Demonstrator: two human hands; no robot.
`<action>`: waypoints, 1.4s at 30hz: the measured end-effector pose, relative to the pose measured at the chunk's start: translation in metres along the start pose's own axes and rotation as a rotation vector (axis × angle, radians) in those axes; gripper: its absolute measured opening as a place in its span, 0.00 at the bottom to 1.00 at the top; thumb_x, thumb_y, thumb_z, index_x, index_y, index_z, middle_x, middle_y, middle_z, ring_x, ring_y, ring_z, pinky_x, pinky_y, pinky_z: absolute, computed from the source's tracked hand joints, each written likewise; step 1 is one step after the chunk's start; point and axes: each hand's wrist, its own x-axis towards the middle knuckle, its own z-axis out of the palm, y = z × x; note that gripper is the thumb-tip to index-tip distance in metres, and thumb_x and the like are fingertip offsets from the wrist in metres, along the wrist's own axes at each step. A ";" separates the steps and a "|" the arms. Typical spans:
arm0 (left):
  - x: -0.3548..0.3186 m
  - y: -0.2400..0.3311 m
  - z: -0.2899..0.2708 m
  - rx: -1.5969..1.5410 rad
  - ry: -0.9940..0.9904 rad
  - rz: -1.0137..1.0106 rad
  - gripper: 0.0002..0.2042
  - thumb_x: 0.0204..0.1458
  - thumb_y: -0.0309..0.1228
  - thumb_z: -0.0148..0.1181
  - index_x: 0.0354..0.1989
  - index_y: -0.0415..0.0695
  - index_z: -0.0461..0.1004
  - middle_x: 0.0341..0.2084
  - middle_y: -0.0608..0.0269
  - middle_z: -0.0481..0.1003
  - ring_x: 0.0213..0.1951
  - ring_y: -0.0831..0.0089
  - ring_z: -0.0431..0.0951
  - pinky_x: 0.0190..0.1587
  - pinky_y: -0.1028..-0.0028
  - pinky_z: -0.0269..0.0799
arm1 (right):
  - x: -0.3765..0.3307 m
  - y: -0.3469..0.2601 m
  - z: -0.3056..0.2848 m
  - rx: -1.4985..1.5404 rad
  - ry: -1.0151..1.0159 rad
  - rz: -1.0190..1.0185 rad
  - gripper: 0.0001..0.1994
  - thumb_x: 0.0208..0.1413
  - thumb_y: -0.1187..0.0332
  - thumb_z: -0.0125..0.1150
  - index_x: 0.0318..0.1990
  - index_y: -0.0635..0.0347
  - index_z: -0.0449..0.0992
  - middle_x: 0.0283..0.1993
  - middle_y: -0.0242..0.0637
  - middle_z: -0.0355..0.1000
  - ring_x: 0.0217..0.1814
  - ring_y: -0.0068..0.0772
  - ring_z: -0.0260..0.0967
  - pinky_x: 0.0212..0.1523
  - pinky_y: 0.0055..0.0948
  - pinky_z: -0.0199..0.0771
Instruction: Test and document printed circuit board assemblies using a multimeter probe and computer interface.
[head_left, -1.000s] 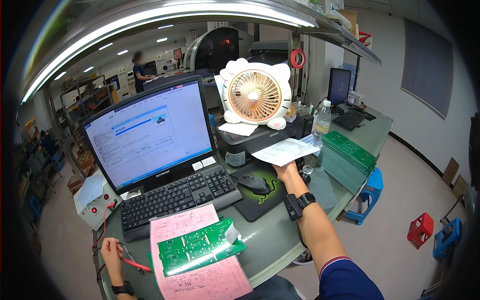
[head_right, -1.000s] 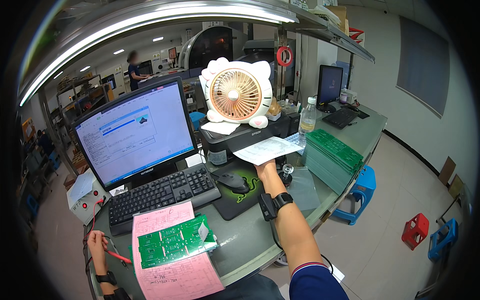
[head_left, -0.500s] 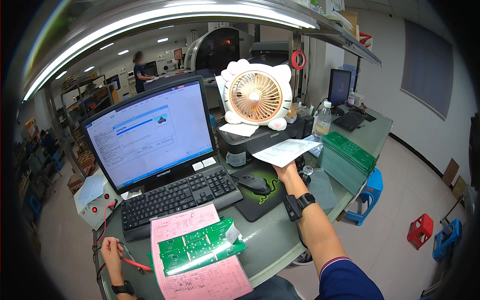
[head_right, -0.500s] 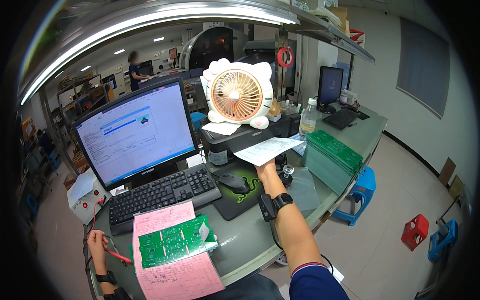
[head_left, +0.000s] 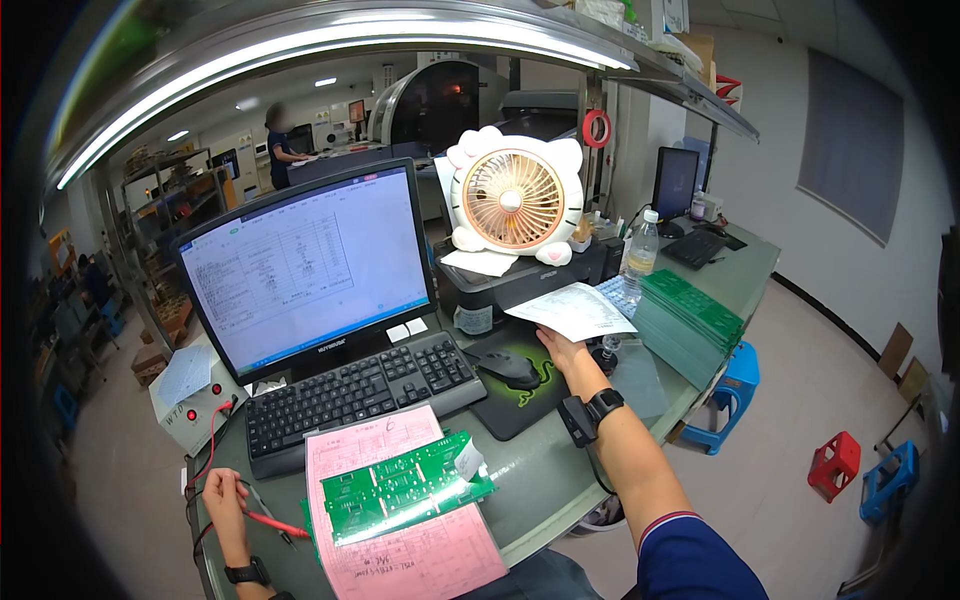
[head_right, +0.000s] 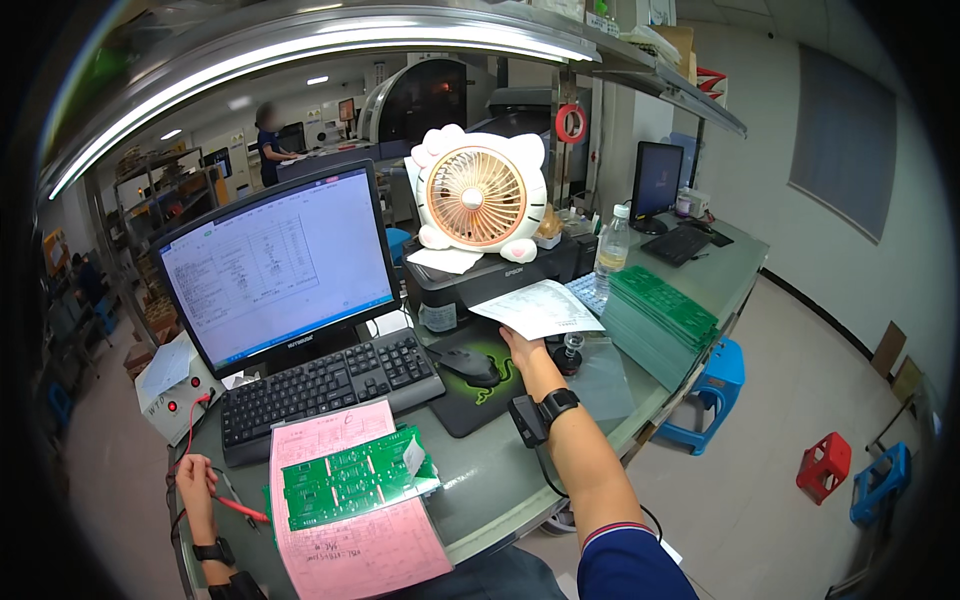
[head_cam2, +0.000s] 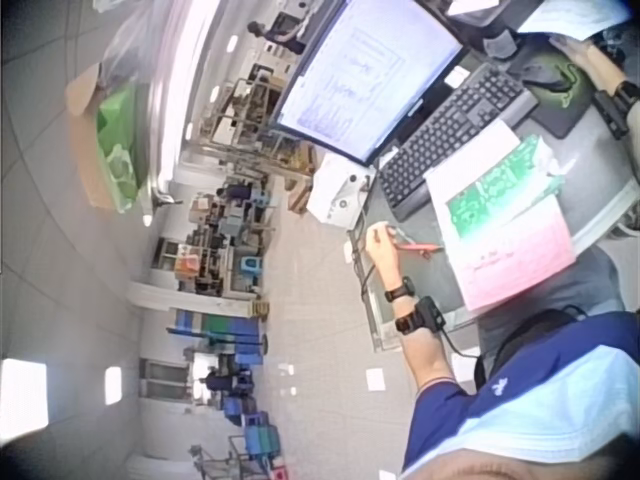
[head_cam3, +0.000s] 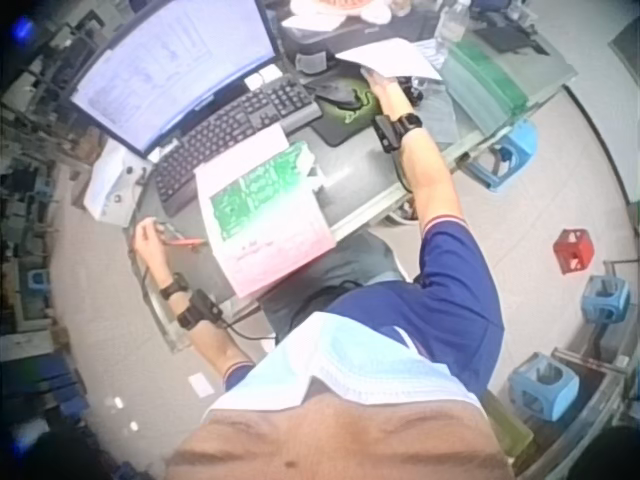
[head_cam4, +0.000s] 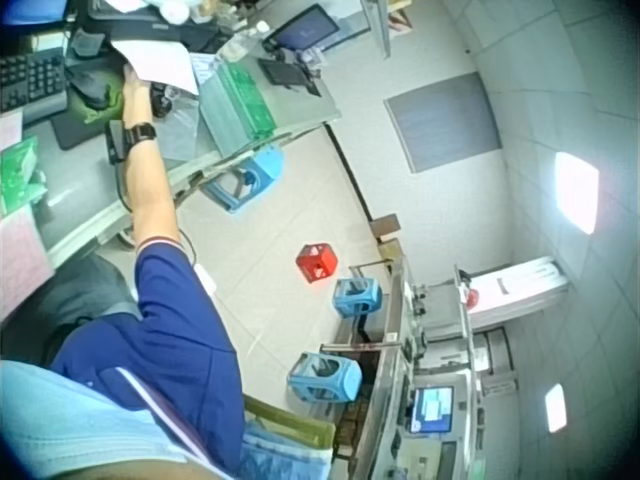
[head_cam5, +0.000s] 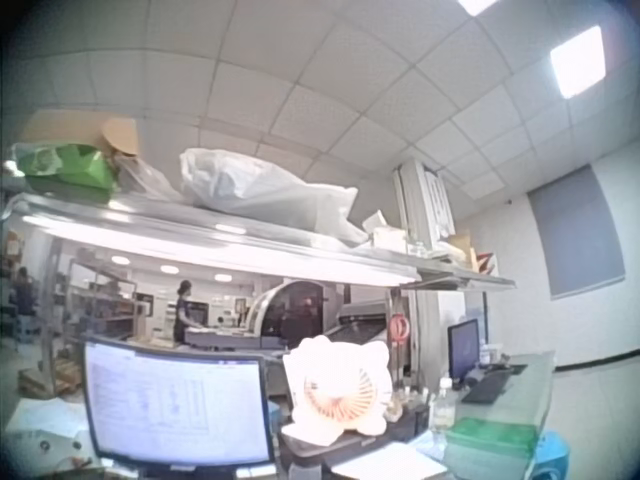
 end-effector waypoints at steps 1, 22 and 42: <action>0.000 0.001 0.000 0.004 0.002 0.006 0.11 0.63 0.36 0.47 0.29 0.45 0.69 0.15 0.73 0.66 0.15 0.90 0.59 0.18 0.86 0.50 | 0.000 0.000 0.000 -0.058 -0.027 0.003 0.14 0.62 0.70 0.52 0.55 0.57 0.66 0.54 0.38 0.68 0.57 0.38 0.64 0.64 0.44 0.59; -0.002 0.023 0.004 -0.114 -0.001 0.005 0.11 0.63 0.34 0.47 0.30 0.44 0.70 0.17 0.72 0.66 0.18 0.88 0.59 0.21 0.85 0.52 | -0.088 -0.048 0.055 -0.236 0.328 -0.328 0.16 0.58 0.63 0.58 0.51 0.57 0.69 0.49 0.33 0.69 0.47 0.27 0.69 0.45 0.31 0.73; -0.245 0.205 0.151 0.032 -1.136 0.759 0.13 0.55 0.35 0.58 0.45 0.43 0.72 0.43 0.58 0.73 0.41 0.64 0.75 0.43 0.71 0.69 | -0.156 -0.084 -0.041 -0.938 -0.291 0.059 0.06 0.57 0.69 0.59 0.34 0.62 0.70 0.27 0.32 0.70 0.27 0.19 0.65 0.27 0.23 0.65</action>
